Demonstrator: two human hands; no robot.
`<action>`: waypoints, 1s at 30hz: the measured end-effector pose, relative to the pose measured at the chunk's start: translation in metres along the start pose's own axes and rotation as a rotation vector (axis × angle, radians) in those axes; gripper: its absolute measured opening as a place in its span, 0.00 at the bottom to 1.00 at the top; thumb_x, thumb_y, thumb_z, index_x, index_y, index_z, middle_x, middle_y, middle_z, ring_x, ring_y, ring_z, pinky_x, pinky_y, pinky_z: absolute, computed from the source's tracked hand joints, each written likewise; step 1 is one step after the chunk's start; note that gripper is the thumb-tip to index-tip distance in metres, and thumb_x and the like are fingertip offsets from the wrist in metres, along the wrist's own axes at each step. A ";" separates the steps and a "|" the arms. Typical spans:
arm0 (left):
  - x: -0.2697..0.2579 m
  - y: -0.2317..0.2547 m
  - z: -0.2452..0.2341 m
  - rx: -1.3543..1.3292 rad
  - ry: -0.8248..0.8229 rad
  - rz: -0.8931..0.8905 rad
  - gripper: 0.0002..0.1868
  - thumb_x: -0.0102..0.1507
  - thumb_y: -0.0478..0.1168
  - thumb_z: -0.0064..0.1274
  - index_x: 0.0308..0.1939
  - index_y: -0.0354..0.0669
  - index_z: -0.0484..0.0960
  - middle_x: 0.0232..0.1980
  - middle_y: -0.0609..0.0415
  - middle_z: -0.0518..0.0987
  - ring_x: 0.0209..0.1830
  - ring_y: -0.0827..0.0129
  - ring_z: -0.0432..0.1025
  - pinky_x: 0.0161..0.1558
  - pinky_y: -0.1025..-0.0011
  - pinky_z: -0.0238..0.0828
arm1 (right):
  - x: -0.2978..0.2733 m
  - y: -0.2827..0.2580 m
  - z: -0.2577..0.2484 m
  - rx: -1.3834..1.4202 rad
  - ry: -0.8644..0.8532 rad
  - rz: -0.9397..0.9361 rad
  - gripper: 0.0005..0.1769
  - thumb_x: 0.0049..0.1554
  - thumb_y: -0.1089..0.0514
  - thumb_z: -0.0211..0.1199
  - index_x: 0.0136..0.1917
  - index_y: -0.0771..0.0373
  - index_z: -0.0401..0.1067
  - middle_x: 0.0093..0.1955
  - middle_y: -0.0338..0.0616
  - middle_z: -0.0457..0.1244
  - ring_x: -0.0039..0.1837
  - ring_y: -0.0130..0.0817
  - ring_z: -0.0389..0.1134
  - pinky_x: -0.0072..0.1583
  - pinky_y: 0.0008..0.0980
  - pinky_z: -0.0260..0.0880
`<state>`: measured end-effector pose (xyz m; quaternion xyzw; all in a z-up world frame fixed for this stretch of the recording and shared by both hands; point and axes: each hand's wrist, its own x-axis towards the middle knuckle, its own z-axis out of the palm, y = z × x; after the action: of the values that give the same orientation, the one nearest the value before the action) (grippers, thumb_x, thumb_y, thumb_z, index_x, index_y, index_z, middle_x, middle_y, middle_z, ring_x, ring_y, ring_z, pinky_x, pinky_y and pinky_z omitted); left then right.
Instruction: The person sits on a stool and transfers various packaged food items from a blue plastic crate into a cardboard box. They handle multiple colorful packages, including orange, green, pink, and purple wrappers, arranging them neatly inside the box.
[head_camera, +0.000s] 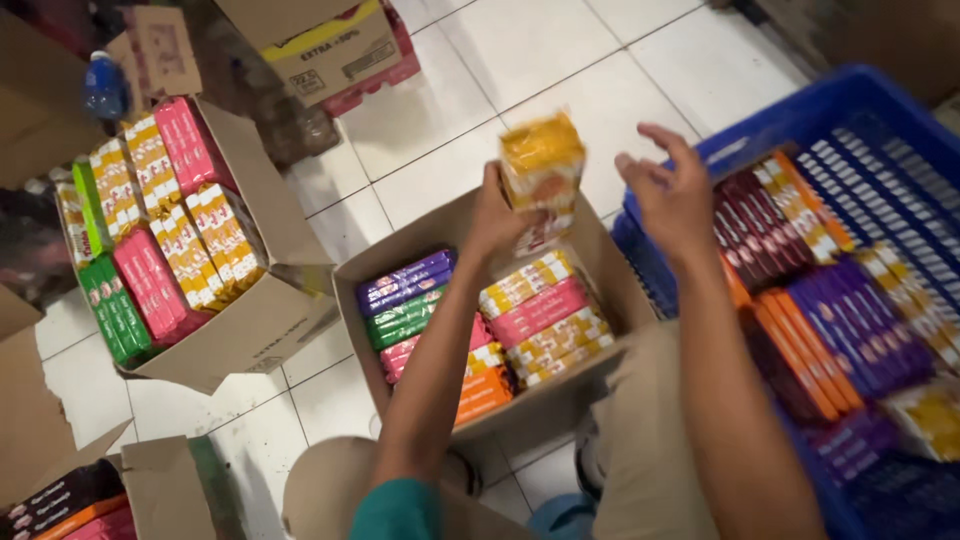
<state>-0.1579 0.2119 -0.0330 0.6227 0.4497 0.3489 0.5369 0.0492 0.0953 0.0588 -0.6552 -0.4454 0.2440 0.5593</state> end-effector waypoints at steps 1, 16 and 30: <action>-0.009 0.015 0.000 0.001 0.007 -0.008 0.47 0.40 0.38 0.75 0.61 0.44 0.68 0.59 0.39 0.80 0.63 0.40 0.73 0.62 0.49 0.73 | 0.002 0.011 0.004 0.002 -0.010 0.004 0.27 0.62 0.52 0.70 0.72 0.58 0.69 0.71 0.65 0.56 0.68 0.66 0.64 0.64 0.48 0.70; 0.035 -0.247 0.034 1.008 -0.170 -0.069 0.47 0.56 0.58 0.64 0.71 0.45 0.58 0.61 0.48 0.71 0.63 0.46 0.69 0.65 0.45 0.64 | 0.019 0.005 0.044 -0.398 -0.216 0.010 0.21 0.49 0.56 0.78 0.57 0.57 0.80 0.49 0.53 0.70 0.50 0.48 0.75 0.51 0.36 0.75; 0.015 -0.241 0.037 1.156 -0.444 -0.138 0.43 0.71 0.67 0.26 0.83 0.45 0.45 0.79 0.43 0.59 0.78 0.49 0.55 0.73 0.48 0.48 | 0.023 0.015 0.043 -0.422 -0.339 0.062 0.22 0.49 0.58 0.73 0.58 0.59 0.79 0.45 0.53 0.70 0.45 0.44 0.75 0.49 0.38 0.75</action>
<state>-0.1636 0.2175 -0.2773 0.8399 0.4827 -0.1244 0.2149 0.0297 0.1370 0.0376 -0.7203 -0.5535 0.2692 0.3201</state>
